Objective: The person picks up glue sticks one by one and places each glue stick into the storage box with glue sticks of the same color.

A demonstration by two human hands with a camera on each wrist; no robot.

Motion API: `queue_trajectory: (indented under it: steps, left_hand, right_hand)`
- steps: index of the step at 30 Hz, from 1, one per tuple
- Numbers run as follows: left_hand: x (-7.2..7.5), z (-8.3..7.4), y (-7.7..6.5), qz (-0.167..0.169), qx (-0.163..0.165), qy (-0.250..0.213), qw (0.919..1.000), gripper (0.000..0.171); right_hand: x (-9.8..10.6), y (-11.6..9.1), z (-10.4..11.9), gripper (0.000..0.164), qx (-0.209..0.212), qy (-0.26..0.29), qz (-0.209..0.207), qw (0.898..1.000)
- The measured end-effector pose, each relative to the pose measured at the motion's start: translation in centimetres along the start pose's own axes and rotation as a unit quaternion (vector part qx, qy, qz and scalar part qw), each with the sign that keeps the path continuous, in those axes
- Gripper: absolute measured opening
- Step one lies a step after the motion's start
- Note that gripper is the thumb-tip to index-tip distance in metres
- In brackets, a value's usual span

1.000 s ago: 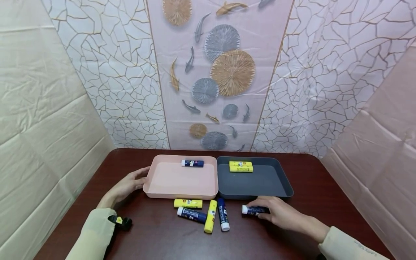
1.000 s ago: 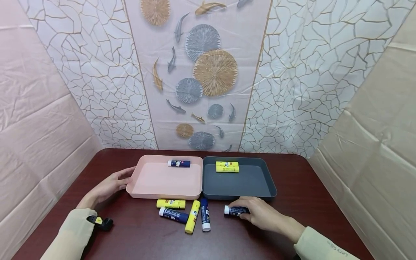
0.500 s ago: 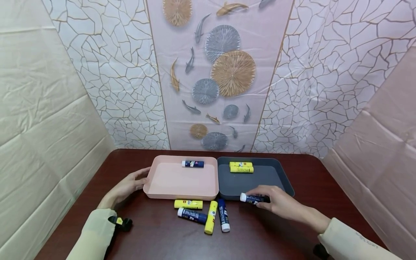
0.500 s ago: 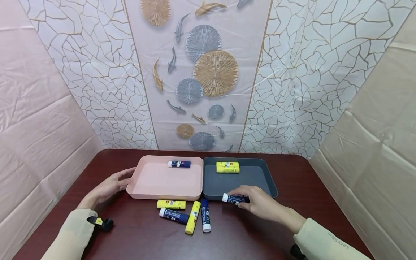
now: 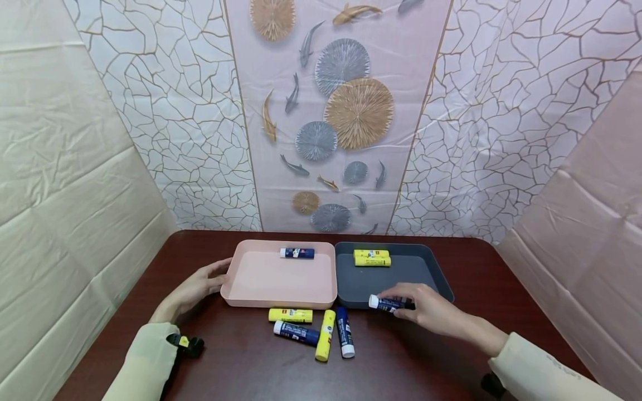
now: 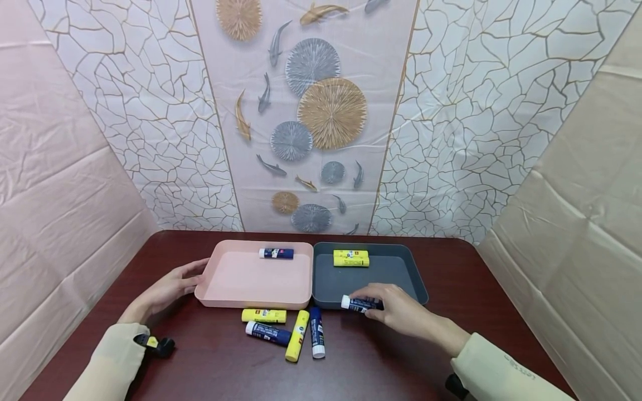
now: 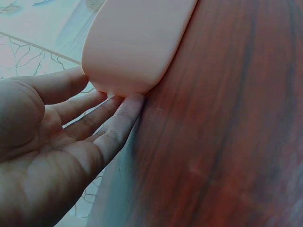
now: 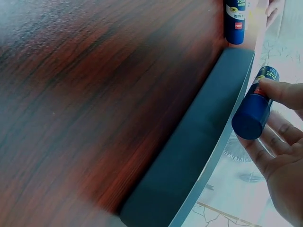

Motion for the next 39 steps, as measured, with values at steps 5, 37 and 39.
queue_trajectory:
  steps: [5,37,39]
  left_hand:
    - [0.0,0.0,0.0,0.001,0.000,-0.002,1.0000,0.066]
    - [-0.2,-0.1,0.0,0.005,-0.010,-0.007,0.9999,0.064]
    - [-0.2,-0.1,-0.1,0.003,-0.009,-0.006,0.9999,0.065]
  right_hand:
    - [0.3,0.5,0.2,0.046,0.009,0.004,-0.005,1.000]
    - [4.6,9.3,0.7,0.049,0.003,0.066,0.027,0.997]
    - [4.5,9.9,0.7,0.049,0.000,0.069,0.031,0.997]
Point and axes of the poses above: each hand's wrist, its own y-axis towards the middle knuckle, its own x-axis out of the back of the hand, z = x × y, the point moved 6 cm from there along y, towards the middle knuckle, and after that the axes turned 14 degrees about z, right-handed, at the moved point
